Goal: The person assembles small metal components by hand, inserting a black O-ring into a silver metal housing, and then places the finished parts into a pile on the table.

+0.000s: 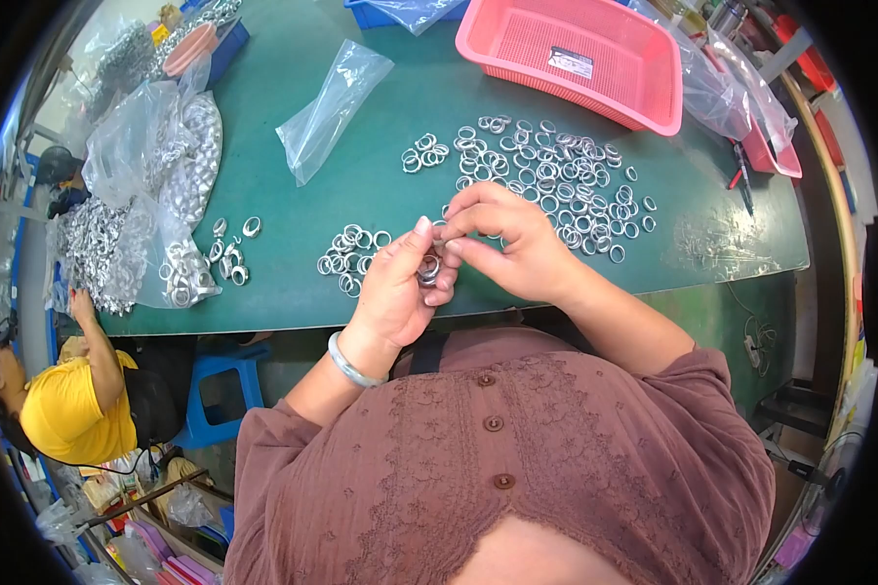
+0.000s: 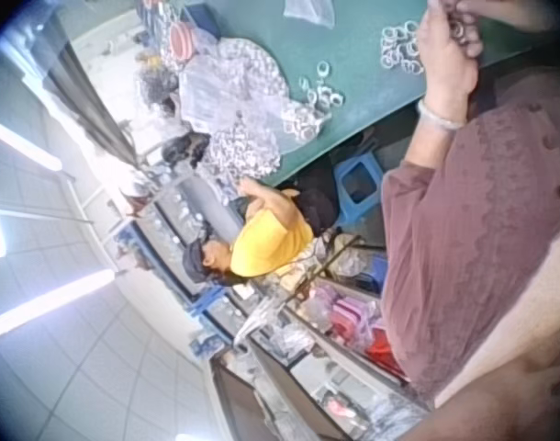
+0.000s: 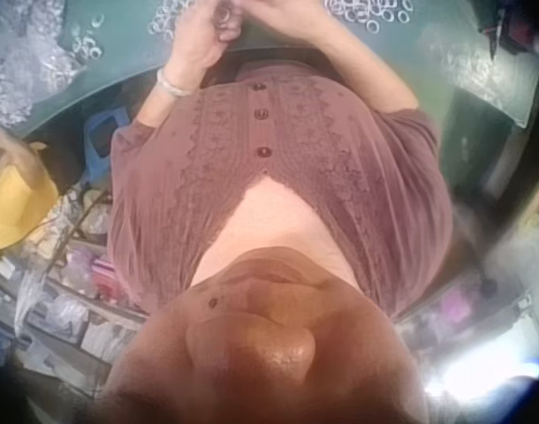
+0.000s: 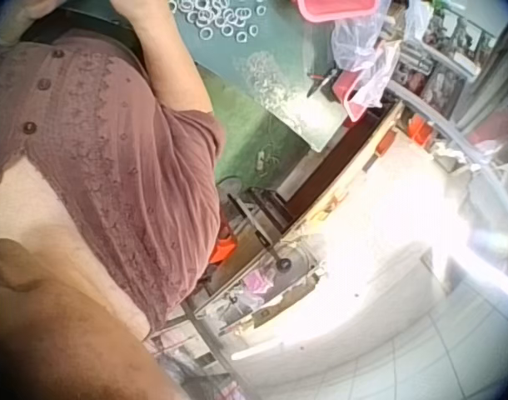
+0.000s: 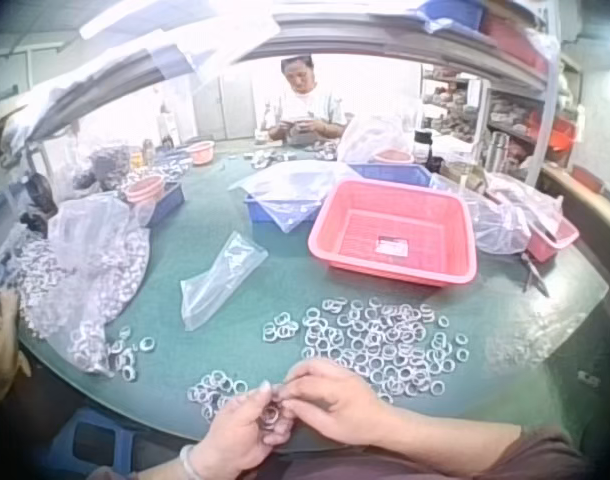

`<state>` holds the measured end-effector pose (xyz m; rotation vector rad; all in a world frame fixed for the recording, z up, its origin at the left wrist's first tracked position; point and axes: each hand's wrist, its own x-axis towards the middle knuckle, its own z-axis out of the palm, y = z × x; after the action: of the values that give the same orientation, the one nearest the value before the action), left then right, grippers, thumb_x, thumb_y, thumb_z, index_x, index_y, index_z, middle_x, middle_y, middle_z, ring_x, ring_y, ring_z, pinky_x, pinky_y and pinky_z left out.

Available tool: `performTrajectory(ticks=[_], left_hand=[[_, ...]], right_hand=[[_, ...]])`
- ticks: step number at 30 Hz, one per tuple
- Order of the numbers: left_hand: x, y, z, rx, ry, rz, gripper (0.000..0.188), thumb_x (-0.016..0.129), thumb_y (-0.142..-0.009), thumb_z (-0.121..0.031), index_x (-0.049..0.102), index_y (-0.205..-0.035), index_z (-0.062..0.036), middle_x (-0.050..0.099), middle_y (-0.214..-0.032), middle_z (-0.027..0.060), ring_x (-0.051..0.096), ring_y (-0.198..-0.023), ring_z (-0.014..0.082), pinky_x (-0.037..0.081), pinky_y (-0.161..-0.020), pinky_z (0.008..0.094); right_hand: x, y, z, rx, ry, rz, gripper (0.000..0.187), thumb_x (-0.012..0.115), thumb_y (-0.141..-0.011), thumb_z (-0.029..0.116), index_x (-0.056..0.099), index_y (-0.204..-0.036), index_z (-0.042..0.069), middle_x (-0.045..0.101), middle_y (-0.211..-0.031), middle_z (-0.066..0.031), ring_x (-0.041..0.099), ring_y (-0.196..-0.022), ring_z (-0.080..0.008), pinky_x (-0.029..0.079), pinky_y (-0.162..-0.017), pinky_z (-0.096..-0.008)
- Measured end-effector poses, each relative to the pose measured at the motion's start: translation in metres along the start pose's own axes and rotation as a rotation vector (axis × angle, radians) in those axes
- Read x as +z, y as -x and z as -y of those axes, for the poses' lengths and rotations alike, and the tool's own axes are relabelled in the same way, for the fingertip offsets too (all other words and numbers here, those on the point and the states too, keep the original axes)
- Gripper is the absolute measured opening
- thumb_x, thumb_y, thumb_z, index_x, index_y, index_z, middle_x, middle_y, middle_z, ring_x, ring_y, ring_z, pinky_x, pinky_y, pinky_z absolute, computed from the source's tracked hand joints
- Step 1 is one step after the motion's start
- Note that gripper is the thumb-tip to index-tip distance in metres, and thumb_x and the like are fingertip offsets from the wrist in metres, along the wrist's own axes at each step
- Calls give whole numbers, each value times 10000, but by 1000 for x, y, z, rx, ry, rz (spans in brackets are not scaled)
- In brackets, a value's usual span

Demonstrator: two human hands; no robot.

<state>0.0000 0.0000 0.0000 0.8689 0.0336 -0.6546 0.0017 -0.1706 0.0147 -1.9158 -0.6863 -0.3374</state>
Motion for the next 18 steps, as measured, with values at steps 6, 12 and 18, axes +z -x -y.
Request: performTrajectory(ticks=[6, 12, 18], left_hand=[[0, -3, -3, -198, 254, -40, 334, 449, -913, -378, 551, -890, -62, 502, -742, 32, 413, -546, 83, 288, -391, 161], [1, -2, -4, -216, 302, -49, 323, 459, -912, -355, 558, -865, -51, 497, -737, 33, 412, -546, 85, 289, -387, 160], [-6, -3, -2, -215, 380, 29, 278, 466, -913, -307, 559, -863, -50, 503, -752, 43, 419, -563, 88, 305, -399, 163]], right_hand=[[-9, 4, -4, 142, -151, -60, 71, 589, -755, -19, 600, -817, 14, 565, -832, -57, 545, -697, -128, 441, -611, -234], [-12, 7, -8, 183, -112, -60, 71, 600, -764, 15, 608, -835, 18, 574, -827, -57, 550, -693, -130, 446, -615, -236], [-13, 7, -11, 203, -81, -51, 64, 601, -771, 32, 607, -835, 23, 581, -831, -62, 558, -701, -133, 447, -613, -238]])
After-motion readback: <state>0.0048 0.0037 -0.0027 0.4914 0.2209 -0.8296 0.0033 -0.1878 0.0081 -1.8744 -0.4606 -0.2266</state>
